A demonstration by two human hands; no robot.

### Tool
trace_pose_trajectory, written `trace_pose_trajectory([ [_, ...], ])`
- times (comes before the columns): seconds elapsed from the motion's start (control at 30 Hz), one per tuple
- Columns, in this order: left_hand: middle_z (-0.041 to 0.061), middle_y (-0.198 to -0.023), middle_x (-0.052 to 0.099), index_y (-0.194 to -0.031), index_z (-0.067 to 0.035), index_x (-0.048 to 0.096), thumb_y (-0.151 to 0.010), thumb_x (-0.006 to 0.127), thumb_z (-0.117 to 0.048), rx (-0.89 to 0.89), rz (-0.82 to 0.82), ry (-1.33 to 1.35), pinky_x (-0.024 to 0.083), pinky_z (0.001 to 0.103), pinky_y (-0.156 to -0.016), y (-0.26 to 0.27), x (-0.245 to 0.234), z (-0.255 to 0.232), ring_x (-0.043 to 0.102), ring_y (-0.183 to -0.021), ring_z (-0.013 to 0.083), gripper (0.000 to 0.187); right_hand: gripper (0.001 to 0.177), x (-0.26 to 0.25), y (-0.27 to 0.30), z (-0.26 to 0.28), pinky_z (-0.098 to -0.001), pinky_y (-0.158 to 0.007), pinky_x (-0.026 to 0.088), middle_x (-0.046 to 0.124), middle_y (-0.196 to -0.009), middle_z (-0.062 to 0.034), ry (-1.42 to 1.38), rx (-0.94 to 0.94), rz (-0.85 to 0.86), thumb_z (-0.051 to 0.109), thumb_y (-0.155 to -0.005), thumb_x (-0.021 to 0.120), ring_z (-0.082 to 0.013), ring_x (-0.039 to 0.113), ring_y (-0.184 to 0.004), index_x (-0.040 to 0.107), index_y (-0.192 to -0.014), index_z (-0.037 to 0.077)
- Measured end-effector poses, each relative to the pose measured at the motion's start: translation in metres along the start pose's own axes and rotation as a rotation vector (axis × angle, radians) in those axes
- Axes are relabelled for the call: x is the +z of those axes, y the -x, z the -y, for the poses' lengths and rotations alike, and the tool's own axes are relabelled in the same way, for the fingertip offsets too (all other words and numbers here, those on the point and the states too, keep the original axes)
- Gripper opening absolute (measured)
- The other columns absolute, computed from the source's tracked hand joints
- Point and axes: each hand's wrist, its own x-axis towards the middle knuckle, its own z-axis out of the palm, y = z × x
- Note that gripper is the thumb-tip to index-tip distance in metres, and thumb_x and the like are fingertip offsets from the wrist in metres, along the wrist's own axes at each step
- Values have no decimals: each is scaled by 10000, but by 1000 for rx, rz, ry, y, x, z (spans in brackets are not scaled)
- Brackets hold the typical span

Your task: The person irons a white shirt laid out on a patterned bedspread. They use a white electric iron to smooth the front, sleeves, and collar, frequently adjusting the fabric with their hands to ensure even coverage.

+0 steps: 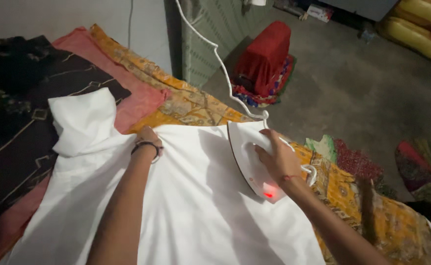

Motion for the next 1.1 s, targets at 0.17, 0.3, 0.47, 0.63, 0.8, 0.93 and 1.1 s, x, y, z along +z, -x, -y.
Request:
trace_pose_trajectory([
  [0.17, 266, -1290, 633, -1365, 2, 517, -945, 636, -267, 211, -484, -143, 538, 479, -932, -68, -35, -45, 660, -1137, 395, 513, 456, -14, -17, 7, -505, -798, 533, 757, -986, -187, -9, 2, -106, 309, -885, 709, -414, 715, -943, 585, -1314, 216],
  [0.3, 265, -1300, 628, -1505, -61, 405, -952, 620, -330, 153, -381, 391, 491, 477, -1010, -34, -72, -107, 637, -1183, 401, 651, 456, -33, -22, 6, -513, -788, 530, 754, -994, -184, -44, 6, -141, 310, -886, 710, -425, 705, -939, 581, -1314, 223],
  [0.47, 277, -1305, 586, -1554, -108, 347, -840, 779, -216, 375, -338, -109, 466, 496, -1001, -9, -36, -131, 582, -1185, 439, 842, 443, -45, -26, -7, -508, -800, 535, 757, -996, -180, -12, -20, -171, 313, -881, 720, -410, 714, -942, 594, -1295, 219],
  [0.63, 179, -976, 746, -977, -169, 733, -863, 625, -221, 696, -68, -206, 581, 493, -787, 56, 98, -114, 717, -921, 389, 165, 456, -56, -24, -33, -499, -793, 542, 745, -1040, -181, 58, -97, -181, 331, -865, 754, -410, 704, -965, 622, -1282, 204],
  [0.8, 198, -1140, 705, -1154, -83, 710, -931, 613, -549, 619, 242, -487, 541, 471, -960, 209, 139, -147, 681, -1088, 383, 525, 455, -69, -14, -63, -489, -772, 551, 751, -1075, -164, 145, -250, -202, 354, -862, 766, -394, 710, -951, 640, -1269, 197],
  [0.93, 224, -1268, 598, -1347, 10, 488, -822, 704, -698, 462, 287, -534, 513, 433, -987, 290, 138, -165, 623, -1155, 354, 907, 454, -78, -2, -77, -491, -764, 551, 753, -1058, -157, 211, -257, -195, 375, -870, 766, -387, 711, -947, 641, -1270, 202],
  [1.1, 199, -1230, 655, -1305, -2, 560, -827, 731, -570, 299, 326, -465, 538, 404, -976, 309, 146, -169, 659, -1127, 316, 761, 451, -90, 11, -80, -485, -748, 554, 749, -1057, -162, 179, -283, -216, 378, -880, 758, -385, 713, -937, 639, -1281, 210],
])
